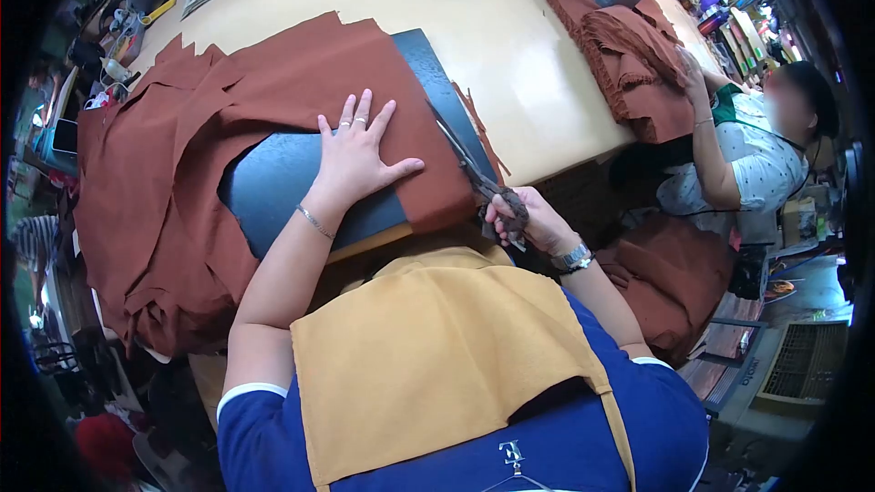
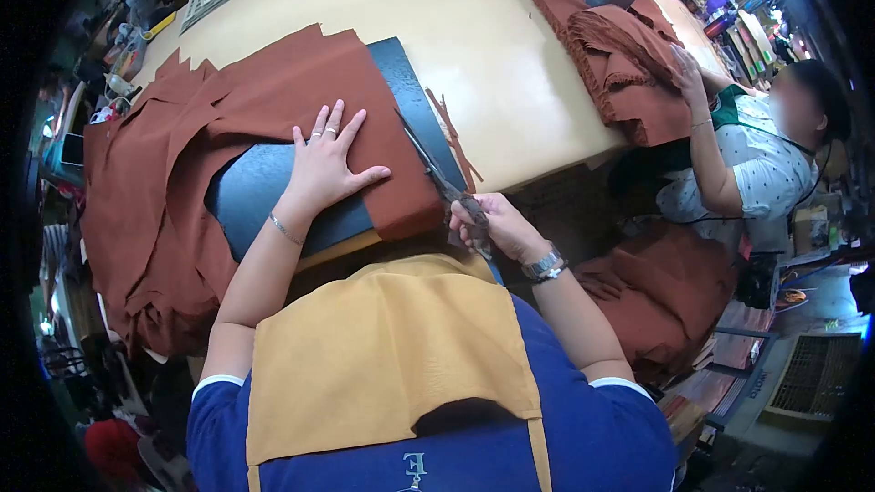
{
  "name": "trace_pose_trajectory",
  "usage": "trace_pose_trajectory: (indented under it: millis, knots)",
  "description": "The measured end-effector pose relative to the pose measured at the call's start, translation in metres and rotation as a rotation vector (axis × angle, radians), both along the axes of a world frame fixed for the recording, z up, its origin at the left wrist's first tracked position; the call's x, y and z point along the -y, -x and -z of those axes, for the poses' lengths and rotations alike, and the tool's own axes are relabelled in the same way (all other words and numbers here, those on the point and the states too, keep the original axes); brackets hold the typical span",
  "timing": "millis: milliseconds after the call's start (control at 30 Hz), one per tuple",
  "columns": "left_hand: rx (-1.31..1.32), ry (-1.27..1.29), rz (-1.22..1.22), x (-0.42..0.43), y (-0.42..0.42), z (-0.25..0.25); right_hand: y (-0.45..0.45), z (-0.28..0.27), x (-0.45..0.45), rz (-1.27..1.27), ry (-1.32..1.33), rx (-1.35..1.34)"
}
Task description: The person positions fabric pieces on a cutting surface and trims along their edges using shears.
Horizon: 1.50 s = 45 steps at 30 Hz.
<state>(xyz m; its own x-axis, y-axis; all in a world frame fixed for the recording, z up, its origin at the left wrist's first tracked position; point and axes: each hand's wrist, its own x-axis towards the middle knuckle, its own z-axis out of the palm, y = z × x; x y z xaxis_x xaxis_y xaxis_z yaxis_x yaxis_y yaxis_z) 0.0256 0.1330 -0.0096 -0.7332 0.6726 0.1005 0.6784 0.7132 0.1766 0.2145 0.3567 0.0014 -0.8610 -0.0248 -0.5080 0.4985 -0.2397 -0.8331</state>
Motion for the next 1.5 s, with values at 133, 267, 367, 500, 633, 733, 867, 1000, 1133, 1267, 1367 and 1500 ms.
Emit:
trace_pose_trajectory:
  millis: [133, 267, 367, 500, 633, 733, 867, 1000, 1133, 1267, 1367, 1500]
  knots:
    - [-0.006, 0.018, -0.015, -0.001, -0.001, 0.000, 0.003, 0.009, -0.001, 0.003, 0.017, 0.004]
    - [0.004, -0.002, -0.004, 0.000, -0.001, 0.001, -0.008, 0.003, -0.001, 0.001, -0.033, -0.005]
    - [0.007, 0.001, 0.002, 0.000, -0.001, -0.002, -0.012, 0.003, -0.005, -0.019, -0.044, -0.016]
    - [0.012, 0.008, 0.038, 0.000, -0.004, -0.003, -0.006, 0.005, -0.002, -0.004, 0.009, -0.003]
    - [0.017, 0.020, 0.038, -0.001, -0.007, -0.005, 0.004, 0.007, 0.001, 0.021, 0.025, 0.006]
    - [0.006, 0.020, 0.040, 0.000, -0.006, -0.004, 0.004, 0.007, 0.001, 0.013, 0.011, -0.006]
    - [-0.036, -0.033, 0.013, -0.003, 0.011, 0.011, -0.005, 0.008, 0.003, 0.027, -0.001, -0.012]
    - [-0.037, -0.015, -0.059, -0.004, 0.017, 0.012, -0.006, 0.009, 0.004, 0.040, 0.029, 0.003]
    - [-0.004, 0.021, -0.030, -0.004, 0.004, 0.004, 0.006, 0.003, 0.012, 0.051, 0.027, 0.032]
    - [0.003, 0.005, -0.015, -0.003, 0.000, 0.006, 0.008, 0.006, 0.017, 0.098, -0.015, 0.042]
    - [0.018, 0.020, -0.023, -0.003, 0.000, 0.002, 0.000, 0.006, 0.015, 0.066, -0.025, 0.002]
    - [0.029, 0.033, -0.006, -0.003, -0.004, 0.000, -0.005, 0.002, 0.018, 0.083, -0.010, 0.005]
